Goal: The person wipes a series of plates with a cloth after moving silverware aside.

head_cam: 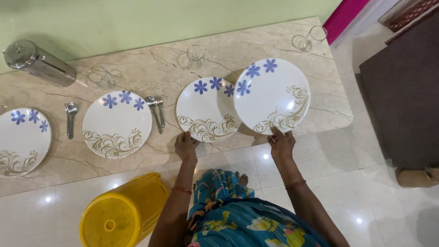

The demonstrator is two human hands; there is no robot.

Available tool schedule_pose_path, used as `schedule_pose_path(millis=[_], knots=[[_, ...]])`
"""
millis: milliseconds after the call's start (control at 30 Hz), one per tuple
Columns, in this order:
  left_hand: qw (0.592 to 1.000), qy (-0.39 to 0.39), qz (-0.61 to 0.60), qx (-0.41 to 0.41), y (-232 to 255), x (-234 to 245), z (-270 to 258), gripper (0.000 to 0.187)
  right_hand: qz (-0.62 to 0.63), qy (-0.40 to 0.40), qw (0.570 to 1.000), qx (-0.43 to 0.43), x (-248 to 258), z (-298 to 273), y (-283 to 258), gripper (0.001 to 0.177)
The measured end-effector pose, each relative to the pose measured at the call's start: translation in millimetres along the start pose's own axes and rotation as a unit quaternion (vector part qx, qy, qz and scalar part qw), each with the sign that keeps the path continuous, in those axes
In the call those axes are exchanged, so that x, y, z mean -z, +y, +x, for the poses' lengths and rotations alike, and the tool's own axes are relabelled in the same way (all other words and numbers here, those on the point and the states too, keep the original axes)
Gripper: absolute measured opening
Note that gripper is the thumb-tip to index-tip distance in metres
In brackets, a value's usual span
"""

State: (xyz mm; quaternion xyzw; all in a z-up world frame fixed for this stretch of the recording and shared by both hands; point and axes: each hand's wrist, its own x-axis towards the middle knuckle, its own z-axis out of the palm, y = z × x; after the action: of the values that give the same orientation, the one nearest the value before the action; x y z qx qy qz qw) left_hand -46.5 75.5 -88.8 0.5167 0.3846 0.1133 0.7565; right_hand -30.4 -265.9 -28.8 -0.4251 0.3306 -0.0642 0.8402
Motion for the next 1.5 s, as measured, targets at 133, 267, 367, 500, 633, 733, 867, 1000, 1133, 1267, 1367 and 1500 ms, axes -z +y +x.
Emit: schedule_pose_path(millis=[133,267,367,500,633,733,867,1000,1133,1267,1367,1500], knots=[[0.999,-0.021,-0.042,0.003,-9.1,6.2,5.5,0.042,-0.059,-0.026,0.995,-0.075,-25.3,-17.4,19.4,0.018],[0.997,-0.01,-0.065,0.027,-1.7,2.1,1.2,0.051,-0.087,-0.095,0.987,-0.099,-39.1,-13.4,47.6,0.019],[0.998,-0.007,-0.059,0.029,8.1,0.4,-7.6,0.052,-0.116,-0.103,0.982,-0.105,-47.1,-4.2,65.3,0.021],[0.999,-0.024,-0.036,0.014,20.0,-3.0,-17.6,0.05,-0.158,-0.126,0.976,-0.087,-57.5,-5.8,72.1,0.021],[0.999,-0.018,-0.038,0.017,32.8,-8.3,-24.8,0.046,-0.165,-0.139,0.972,-0.087,-66.3,-5.4,78.1,0.022],[0.999,0.011,0.048,0.018,39.3,-14.0,-28.5,0.041,-0.17,-0.165,0.97,-0.057,-68.1,2.4,87.0,0.024],[0.997,0.031,0.066,0.002,40.8,-18.1,-32.4,0.034,-0.223,-0.155,0.96,-0.067,-68.4,6.4,88.0,0.021],[0.997,0.033,0.064,-0.006,37.7,-17.8,-30.0,0.03,-0.289,-0.172,0.941,-0.048,-76.9,-2.7,75.1,0.015],[0.996,0.048,0.072,-0.012,31.7,-18.5,-25.6,0.028,-0.413,-0.187,0.891,0.006,-85.0,-21.8,51.6,0.018],[0.993,0.054,0.1,-0.021,34.0,-19.0,-27.6,0.026,-0.552,-0.175,0.815,0.019,-91.2,-27.0,42.6,0.036],[0.991,0.057,0.115,-0.02,37.8,-20.2,-30.7,0.026,-0.554,-0.189,0.811,0.005,-91.0,-23.7,43.2,0.042],[0.99,0.052,0.123,-0.044,34.6,-20.2,-29.9,0.027,-0.516,-0.162,0.841,-0.018,-92.0,-19.5,46.1,0.043]])
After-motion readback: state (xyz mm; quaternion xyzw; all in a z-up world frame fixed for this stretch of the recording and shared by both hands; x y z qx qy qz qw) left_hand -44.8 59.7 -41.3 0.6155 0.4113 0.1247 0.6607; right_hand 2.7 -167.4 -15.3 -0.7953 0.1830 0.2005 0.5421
